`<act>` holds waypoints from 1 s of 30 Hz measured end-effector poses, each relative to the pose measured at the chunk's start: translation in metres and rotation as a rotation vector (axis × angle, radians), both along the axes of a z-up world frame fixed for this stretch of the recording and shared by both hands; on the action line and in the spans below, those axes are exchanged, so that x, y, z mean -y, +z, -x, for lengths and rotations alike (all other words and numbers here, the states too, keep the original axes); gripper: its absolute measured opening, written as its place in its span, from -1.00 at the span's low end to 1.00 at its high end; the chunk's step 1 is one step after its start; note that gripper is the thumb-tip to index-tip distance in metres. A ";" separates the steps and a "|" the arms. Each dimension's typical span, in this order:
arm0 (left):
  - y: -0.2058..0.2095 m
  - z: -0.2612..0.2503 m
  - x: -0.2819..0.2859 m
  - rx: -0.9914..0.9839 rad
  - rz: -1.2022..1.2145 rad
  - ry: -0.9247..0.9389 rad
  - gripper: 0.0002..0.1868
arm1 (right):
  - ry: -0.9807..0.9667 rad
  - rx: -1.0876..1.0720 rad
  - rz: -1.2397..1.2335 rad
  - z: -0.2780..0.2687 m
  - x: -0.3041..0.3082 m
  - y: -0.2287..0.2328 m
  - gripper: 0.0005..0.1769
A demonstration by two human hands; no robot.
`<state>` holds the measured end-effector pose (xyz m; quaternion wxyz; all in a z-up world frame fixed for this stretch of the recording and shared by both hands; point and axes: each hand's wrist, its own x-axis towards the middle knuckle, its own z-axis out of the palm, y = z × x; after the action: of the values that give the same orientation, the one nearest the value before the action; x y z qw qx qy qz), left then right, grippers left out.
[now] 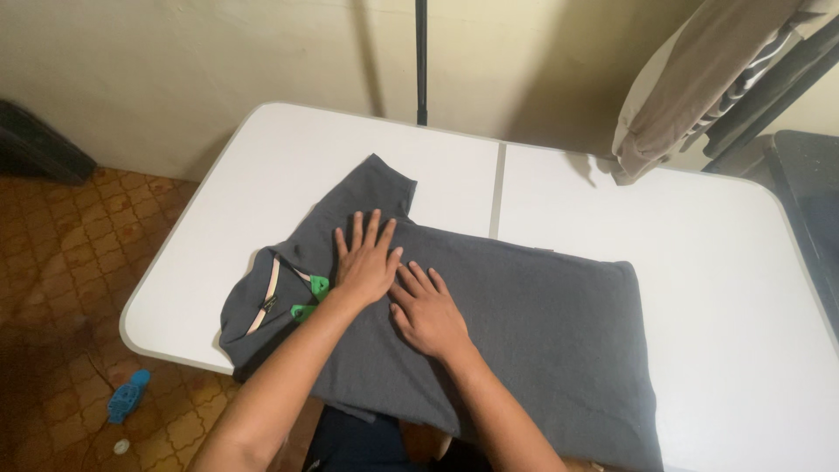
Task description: The person takes shirts from a pile, places them on wire hangers, and hangs them on a clothes rack. They smooth the shirts on a white table before hanging them.
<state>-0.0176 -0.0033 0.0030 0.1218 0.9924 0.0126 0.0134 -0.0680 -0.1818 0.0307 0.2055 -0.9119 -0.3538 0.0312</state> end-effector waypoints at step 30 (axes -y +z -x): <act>0.007 0.006 -0.010 -0.145 -0.063 0.066 -0.21 | -0.715 0.006 0.335 -0.061 0.227 -0.062 -0.26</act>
<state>-0.0235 0.0064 0.0101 0.0889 0.9931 0.0538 -0.0540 -0.0073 -0.4085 -0.0314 0.0508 -0.9986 -0.0044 0.0123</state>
